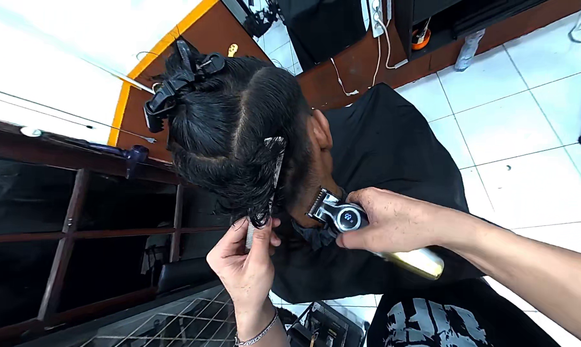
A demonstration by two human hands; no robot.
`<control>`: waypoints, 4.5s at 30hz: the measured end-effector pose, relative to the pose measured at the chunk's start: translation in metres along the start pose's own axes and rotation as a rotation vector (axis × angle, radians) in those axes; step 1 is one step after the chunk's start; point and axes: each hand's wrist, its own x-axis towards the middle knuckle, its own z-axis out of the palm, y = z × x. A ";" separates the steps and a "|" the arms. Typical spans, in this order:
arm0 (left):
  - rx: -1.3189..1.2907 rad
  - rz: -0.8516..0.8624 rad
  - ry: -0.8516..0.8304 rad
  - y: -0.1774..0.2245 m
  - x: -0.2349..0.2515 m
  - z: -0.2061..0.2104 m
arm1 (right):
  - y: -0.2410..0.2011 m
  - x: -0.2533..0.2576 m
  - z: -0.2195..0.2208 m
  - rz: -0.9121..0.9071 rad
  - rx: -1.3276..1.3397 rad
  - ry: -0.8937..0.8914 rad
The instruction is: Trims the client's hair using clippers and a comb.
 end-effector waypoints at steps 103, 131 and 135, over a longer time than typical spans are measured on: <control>-0.059 -0.048 0.071 0.009 -0.004 0.004 | -0.017 0.007 -0.063 -0.221 -0.272 0.051; 0.048 -0.361 -0.156 0.013 -0.030 0.028 | 0.038 -0.037 -0.045 -0.426 0.836 0.226; 0.076 -0.238 -0.050 0.015 -0.024 0.024 | 0.034 -0.030 -0.026 -0.329 0.541 0.175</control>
